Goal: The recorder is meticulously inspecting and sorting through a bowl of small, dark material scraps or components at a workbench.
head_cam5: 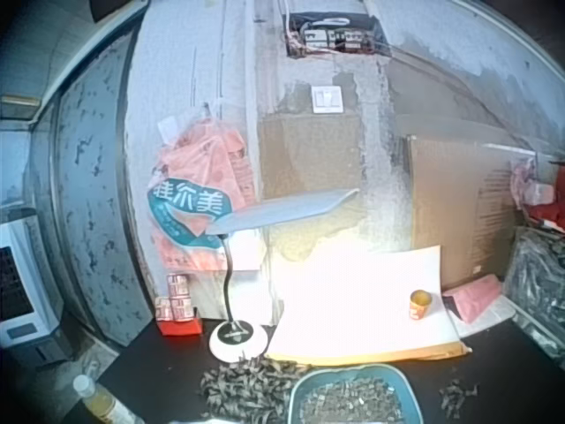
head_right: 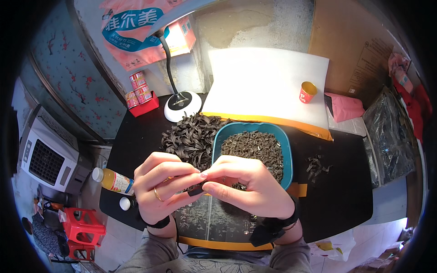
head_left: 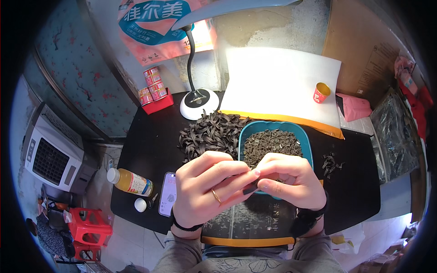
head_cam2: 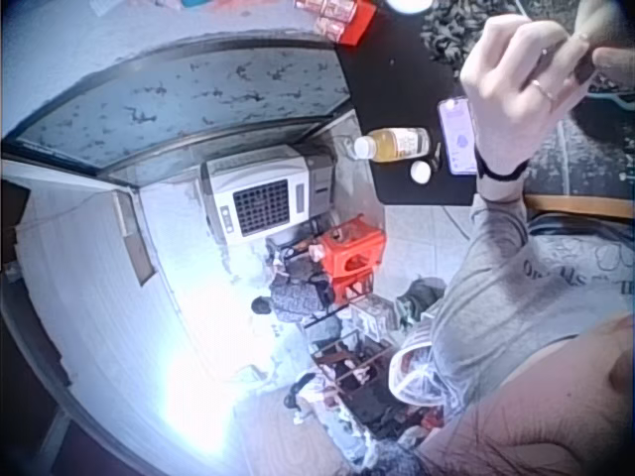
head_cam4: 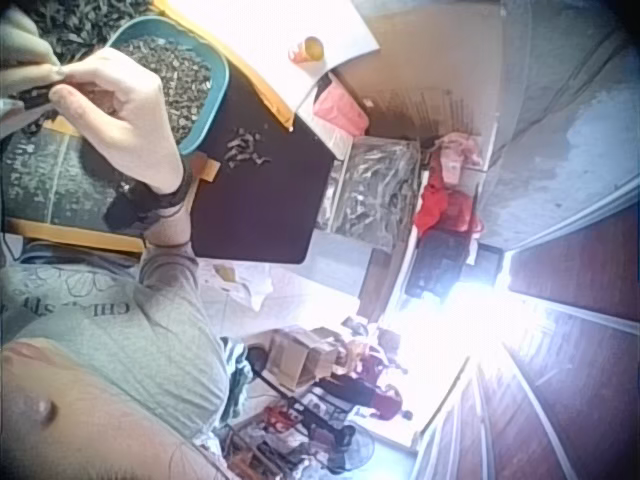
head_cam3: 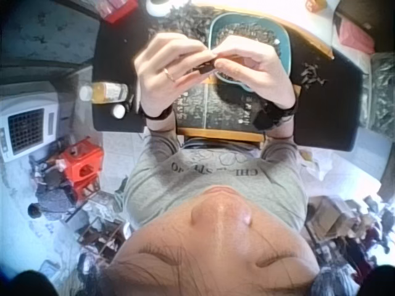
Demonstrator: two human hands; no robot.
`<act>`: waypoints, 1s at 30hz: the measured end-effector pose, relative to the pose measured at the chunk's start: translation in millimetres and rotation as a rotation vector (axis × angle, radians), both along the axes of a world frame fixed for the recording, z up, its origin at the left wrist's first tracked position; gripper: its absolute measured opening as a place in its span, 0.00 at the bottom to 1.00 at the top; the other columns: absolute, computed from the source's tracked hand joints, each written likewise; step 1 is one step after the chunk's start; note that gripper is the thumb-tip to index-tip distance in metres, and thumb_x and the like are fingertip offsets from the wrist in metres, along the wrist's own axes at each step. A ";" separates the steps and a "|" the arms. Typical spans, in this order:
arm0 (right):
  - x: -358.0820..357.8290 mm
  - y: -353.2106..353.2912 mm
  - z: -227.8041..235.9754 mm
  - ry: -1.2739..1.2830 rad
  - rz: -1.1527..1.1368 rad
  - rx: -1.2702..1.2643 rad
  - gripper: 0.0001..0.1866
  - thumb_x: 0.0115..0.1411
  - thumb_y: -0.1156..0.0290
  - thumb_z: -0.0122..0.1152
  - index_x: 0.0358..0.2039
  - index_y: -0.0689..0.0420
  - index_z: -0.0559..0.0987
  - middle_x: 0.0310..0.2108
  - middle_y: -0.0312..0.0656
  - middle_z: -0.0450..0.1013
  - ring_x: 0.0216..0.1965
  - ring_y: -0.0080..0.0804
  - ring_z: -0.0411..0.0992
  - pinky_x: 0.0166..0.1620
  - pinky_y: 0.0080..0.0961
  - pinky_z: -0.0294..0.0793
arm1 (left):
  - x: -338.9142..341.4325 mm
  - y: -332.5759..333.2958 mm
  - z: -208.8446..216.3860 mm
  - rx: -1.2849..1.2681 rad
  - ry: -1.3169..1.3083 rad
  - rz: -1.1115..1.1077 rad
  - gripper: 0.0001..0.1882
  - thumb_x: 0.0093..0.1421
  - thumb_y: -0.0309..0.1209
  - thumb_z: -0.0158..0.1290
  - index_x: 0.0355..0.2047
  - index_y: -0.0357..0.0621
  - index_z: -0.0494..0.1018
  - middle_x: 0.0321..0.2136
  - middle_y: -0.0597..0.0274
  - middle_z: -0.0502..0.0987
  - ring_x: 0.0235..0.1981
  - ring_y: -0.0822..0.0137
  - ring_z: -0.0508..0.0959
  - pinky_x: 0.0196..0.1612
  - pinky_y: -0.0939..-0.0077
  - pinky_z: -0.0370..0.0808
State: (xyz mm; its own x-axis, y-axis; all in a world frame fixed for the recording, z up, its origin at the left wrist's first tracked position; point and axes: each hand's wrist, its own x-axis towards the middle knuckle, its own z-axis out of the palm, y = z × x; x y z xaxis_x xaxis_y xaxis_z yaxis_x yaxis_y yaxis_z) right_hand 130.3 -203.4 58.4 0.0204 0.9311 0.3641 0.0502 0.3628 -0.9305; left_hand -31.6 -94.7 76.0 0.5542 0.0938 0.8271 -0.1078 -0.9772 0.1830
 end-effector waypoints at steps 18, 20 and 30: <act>-14.4 3.4 -4.1 0.087 -0.211 0.067 0.03 0.55 0.78 0.59 0.30 0.64 0.76 0.25 0.35 0.68 0.23 0.12 0.64 0.23 0.11 0.61 | -3.4 5.3 -2.4 -0.141 0.002 -0.010 0.18 0.32 0.28 0.67 0.28 0.45 0.79 0.25 0.67 0.76 0.26 0.68 0.74 0.27 0.77 0.71; -14.3 5.2 -5.0 0.056 -0.237 0.088 0.03 0.55 0.78 0.60 0.30 0.64 0.76 0.25 0.34 0.68 0.22 0.12 0.64 0.23 0.11 0.61 | -4.6 4.6 0.8 -0.135 0.020 0.002 0.16 0.35 0.25 0.65 0.28 0.43 0.78 0.25 0.65 0.76 0.26 0.67 0.74 0.27 0.77 0.71; -15.0 4.5 -1.5 -0.127 -0.353 0.189 0.03 0.53 0.78 0.60 0.29 0.62 0.76 0.23 0.36 0.67 0.21 0.17 0.66 0.23 0.13 0.64 | -5.2 2.5 3.7 -0.277 0.037 0.020 0.10 0.43 0.22 0.60 0.29 0.43 0.75 0.27 0.62 0.76 0.25 0.64 0.77 0.26 0.76 0.74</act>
